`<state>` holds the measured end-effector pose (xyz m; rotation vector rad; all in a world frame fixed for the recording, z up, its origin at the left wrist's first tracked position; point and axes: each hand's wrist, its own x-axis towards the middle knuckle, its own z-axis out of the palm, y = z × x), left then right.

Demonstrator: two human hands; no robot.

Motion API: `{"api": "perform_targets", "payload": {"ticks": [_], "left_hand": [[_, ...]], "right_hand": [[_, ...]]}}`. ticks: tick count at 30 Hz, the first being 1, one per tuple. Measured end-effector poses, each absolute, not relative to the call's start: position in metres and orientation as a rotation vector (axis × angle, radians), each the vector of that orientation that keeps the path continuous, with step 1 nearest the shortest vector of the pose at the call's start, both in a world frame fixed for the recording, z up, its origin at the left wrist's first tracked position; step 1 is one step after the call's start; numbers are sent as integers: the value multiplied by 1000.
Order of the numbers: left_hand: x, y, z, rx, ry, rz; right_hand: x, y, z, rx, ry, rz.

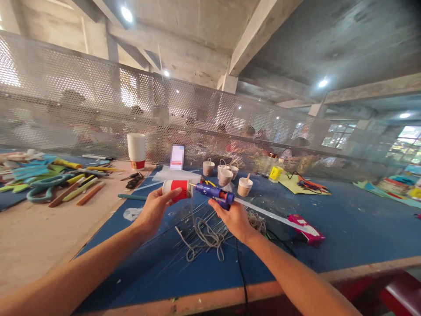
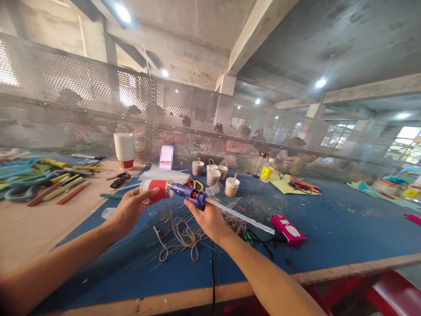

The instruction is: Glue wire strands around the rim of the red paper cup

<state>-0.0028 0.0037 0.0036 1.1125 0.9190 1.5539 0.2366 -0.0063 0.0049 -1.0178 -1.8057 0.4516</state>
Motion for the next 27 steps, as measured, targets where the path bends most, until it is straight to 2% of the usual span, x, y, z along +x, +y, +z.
{"api": "perform_targets", "payload": {"ticks": [27], "left_hand": [[1,1,7,1068,944,1554]], "right_hand": [[242,-2,0,-1115,-2099,96]]}}
